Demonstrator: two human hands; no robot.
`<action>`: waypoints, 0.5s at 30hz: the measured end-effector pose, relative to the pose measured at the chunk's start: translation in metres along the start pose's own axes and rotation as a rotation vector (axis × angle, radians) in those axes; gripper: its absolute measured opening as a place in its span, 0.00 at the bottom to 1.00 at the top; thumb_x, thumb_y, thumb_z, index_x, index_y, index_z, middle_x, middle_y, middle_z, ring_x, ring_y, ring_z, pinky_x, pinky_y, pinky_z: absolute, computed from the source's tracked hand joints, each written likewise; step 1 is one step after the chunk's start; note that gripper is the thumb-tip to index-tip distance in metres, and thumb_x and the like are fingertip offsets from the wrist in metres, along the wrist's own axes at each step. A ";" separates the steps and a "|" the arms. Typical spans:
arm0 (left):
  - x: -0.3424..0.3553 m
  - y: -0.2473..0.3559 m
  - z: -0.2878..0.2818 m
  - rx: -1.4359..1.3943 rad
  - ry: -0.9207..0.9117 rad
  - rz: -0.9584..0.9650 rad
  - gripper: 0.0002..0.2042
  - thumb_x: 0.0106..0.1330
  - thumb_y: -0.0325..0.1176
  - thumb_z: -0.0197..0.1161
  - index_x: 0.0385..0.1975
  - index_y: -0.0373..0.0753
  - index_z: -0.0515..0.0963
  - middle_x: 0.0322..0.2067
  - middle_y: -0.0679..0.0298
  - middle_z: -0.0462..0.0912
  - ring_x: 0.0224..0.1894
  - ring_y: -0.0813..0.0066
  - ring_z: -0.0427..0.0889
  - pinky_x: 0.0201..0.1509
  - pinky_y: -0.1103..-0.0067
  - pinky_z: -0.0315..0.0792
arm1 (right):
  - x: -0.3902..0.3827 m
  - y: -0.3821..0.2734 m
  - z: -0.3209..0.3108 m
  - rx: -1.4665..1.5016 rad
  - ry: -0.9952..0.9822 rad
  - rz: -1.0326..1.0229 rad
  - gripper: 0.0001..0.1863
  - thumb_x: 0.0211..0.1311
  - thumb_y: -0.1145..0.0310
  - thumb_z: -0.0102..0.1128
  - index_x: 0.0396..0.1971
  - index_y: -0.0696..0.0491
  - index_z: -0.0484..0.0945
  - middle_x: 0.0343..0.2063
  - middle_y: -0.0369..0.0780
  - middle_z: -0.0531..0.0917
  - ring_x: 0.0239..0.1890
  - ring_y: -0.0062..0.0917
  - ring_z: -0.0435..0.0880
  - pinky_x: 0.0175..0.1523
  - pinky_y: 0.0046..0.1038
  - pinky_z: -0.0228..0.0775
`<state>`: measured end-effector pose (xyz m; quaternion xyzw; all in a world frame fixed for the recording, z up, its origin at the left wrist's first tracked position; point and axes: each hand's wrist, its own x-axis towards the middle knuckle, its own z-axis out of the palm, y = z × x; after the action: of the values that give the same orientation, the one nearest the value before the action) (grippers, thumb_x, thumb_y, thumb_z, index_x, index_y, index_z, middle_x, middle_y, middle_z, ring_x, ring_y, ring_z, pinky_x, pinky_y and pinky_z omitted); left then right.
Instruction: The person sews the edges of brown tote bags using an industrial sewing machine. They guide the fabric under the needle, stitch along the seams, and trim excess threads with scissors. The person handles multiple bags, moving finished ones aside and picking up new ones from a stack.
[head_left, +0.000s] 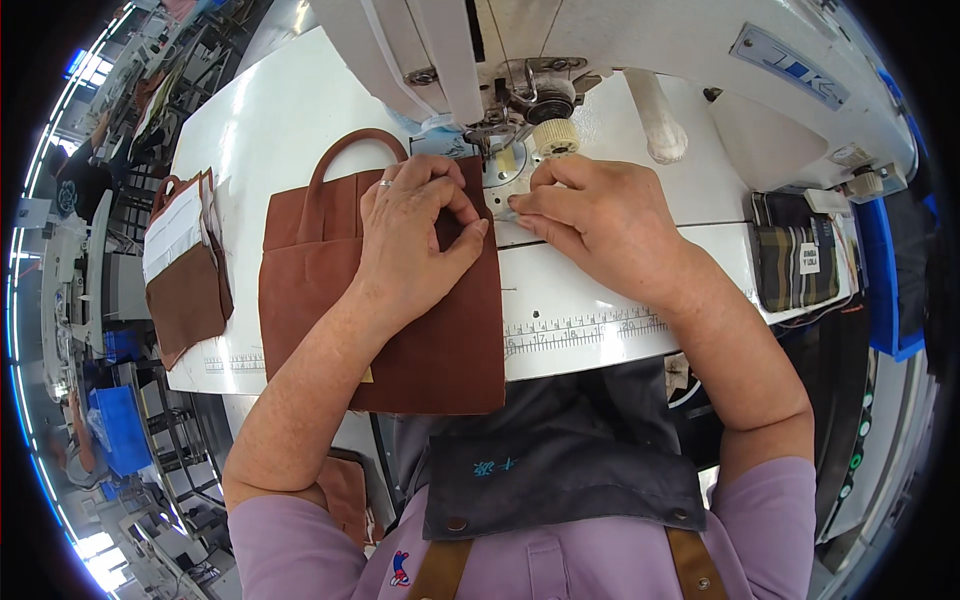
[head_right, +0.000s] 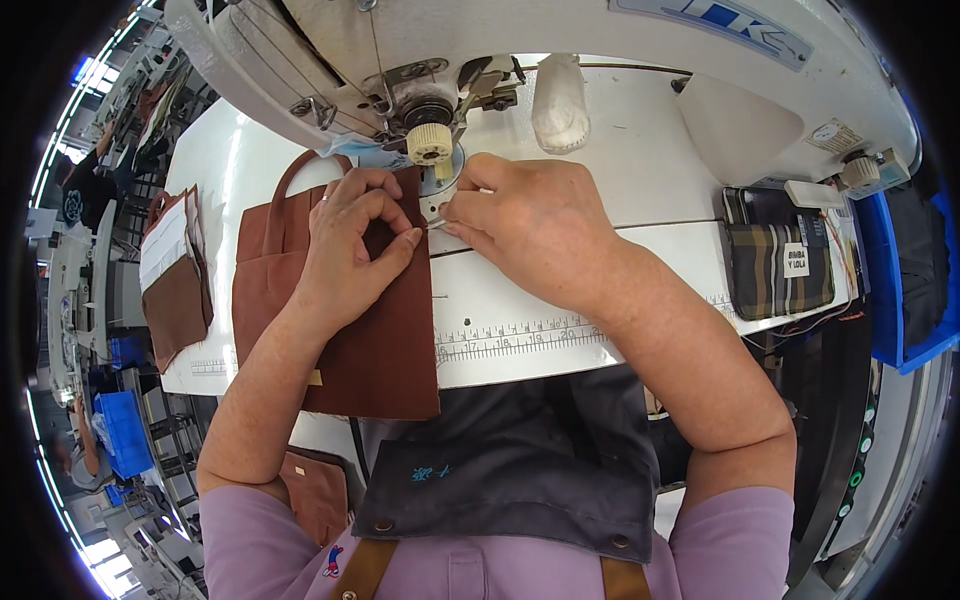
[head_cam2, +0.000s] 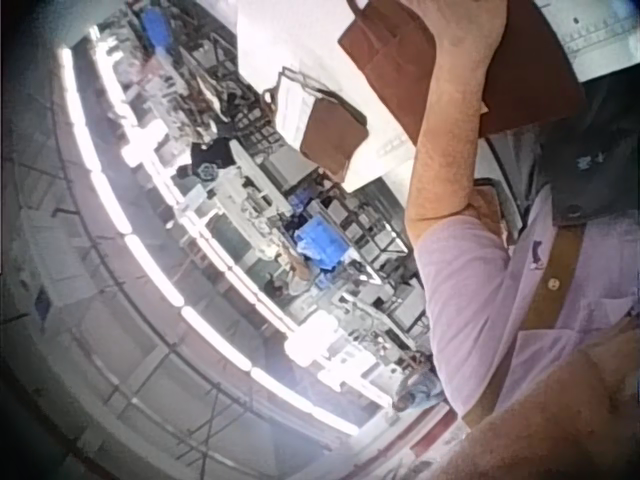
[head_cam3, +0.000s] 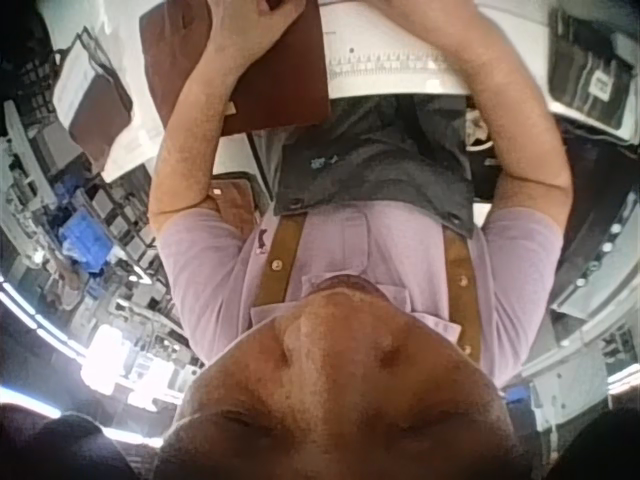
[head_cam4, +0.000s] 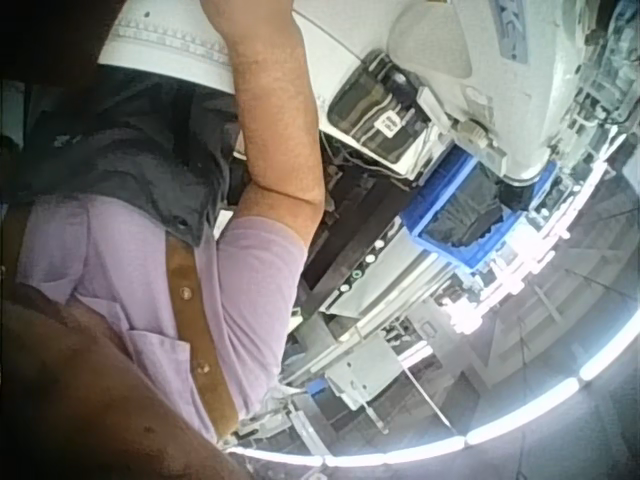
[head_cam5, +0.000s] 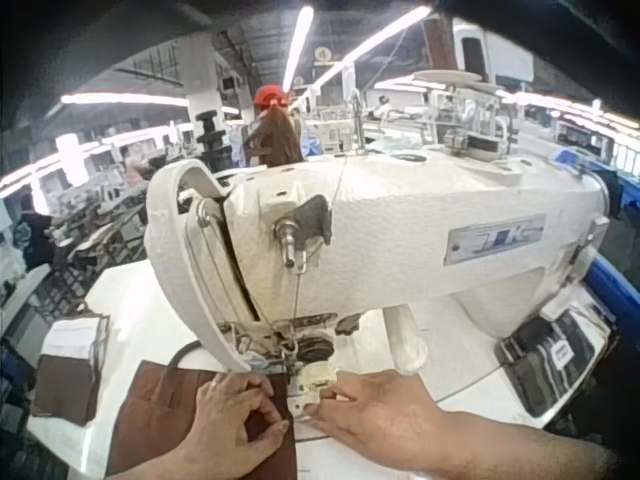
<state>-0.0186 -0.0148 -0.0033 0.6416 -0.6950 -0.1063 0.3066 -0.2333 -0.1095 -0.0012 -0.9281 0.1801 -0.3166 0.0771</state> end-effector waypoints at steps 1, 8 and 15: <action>0.000 0.000 0.000 -0.003 0.001 -0.001 0.05 0.55 0.32 0.72 0.26 0.42 0.82 0.48 0.68 0.77 0.53 0.63 0.74 0.61 0.63 0.61 | 0.000 0.000 -0.001 0.023 0.006 0.009 0.06 0.57 0.64 0.69 0.26 0.49 0.83 0.30 0.33 0.80 0.28 0.29 0.85 0.30 0.35 0.76; 0.000 0.003 -0.001 0.040 0.006 0.034 0.08 0.55 0.29 0.73 0.31 0.40 0.79 0.48 0.64 0.78 0.54 0.62 0.76 0.58 0.66 0.65 | 0.001 -0.003 0.000 -0.069 -0.030 -0.058 0.04 0.54 0.67 0.67 0.25 0.49 0.82 0.29 0.34 0.80 0.27 0.30 0.84 0.29 0.34 0.76; -0.001 0.002 -0.002 0.038 0.011 0.027 0.09 0.57 0.30 0.73 0.33 0.40 0.80 0.48 0.64 0.78 0.55 0.62 0.77 0.59 0.64 0.65 | 0.003 -0.009 -0.004 -0.193 -0.048 -0.125 0.05 0.48 0.69 0.64 0.27 0.50 0.82 0.30 0.34 0.79 0.28 0.27 0.83 0.28 0.31 0.76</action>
<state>-0.0196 -0.0129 -0.0011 0.6384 -0.7039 -0.0852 0.2996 -0.2310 -0.1028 0.0058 -0.9479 0.1497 -0.2797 -0.0283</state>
